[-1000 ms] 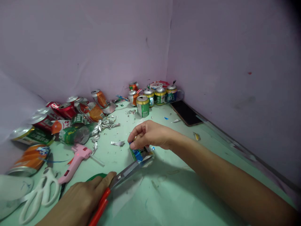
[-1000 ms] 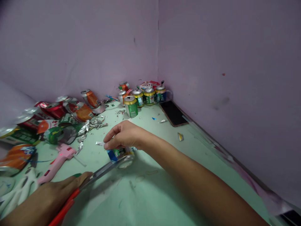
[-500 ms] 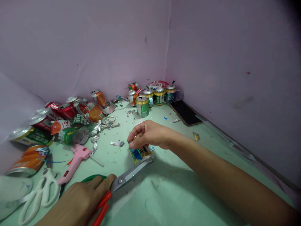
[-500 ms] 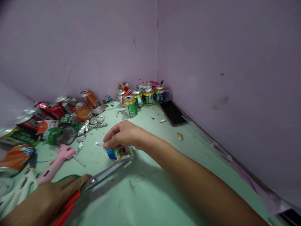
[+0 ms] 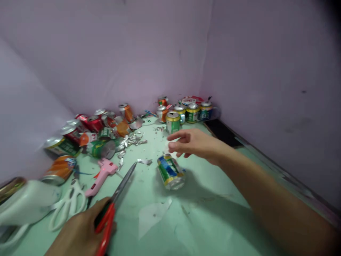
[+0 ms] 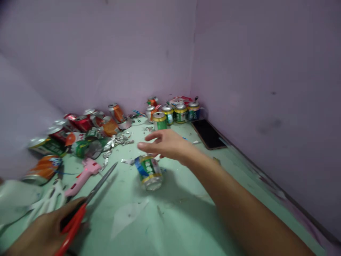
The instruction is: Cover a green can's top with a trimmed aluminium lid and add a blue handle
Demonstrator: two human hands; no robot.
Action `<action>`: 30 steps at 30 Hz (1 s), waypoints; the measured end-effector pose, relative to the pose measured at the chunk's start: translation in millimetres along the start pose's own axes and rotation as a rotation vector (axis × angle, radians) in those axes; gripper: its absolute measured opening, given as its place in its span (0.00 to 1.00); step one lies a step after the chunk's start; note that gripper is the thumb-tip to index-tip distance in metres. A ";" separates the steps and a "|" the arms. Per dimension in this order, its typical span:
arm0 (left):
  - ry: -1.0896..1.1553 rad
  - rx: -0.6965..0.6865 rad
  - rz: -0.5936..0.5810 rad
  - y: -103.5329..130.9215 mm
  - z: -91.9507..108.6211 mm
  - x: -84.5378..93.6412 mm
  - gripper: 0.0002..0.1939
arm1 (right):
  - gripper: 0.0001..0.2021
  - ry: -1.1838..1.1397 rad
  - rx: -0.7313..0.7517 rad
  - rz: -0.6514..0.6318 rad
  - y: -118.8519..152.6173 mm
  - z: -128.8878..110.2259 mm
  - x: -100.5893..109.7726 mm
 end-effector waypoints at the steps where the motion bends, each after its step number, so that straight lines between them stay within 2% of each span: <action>1: 0.039 0.031 0.001 -2.9 10.9 4.1 0.16 | 0.27 0.016 -0.004 0.043 0.2 3.7 5.7; 4: 0.062 0.038 -0.058 -15.1 38.8 5.4 0.14 | 0.26 0.091 -0.031 0.135 0.1 23.8 14.8; 6: -0.011 0.006 -0.017 -24.0 48.6 4.4 0.13 | 0.26 0.165 -0.050 0.135 0.6 39.8 11.3; 9: -0.133 -0.014 0.020 -31.9 52.2 -2.1 0.16 | 0.28 0.217 -0.108 0.050 3.0 61.2 -6.2; 11: -0.155 -0.029 0.015 -35.0 51.4 -3.9 0.15 | 0.30 0.229 -0.119 0.019 4.1 68.0 -17.6; 14: -0.192 -0.033 0.040 -42.5 42.3 6.0 0.12 | 0.32 0.232 -0.146 -0.008 6.1 70.0 -30.0; 18: -0.325 0.099 0.181 -60.6 13.4 27.8 0.17 | 0.34 0.144 -0.245 -0.035 13.7 66.8 -37.4; 21: -0.381 0.148 0.212 -72.1 0.4 24.9 0.17 | 0.34 -0.006 -0.318 -0.023 19.6 66.1 -38.7; 26: -0.393 0.177 0.236 -74.9 -5.7 14.0 0.18 | 0.33 -0.277 -0.393 -0.028 24.6 71.5 -41.6; 30: -0.395 0.184 0.236 -71.2 -8.2 14.0 0.18 | 0.24 -0.542 -0.356 -0.057 25.5 63.8 -43.5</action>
Point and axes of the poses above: each hand's wrist, its own y-axis away from the middle knuckle, its own x-axis out of the back of the hand, z = x × y, the point moved 7 cm from there along -y, towards the middle knuckle, and after that the axes turned 11 degrees about z, right-handed, at the moved point
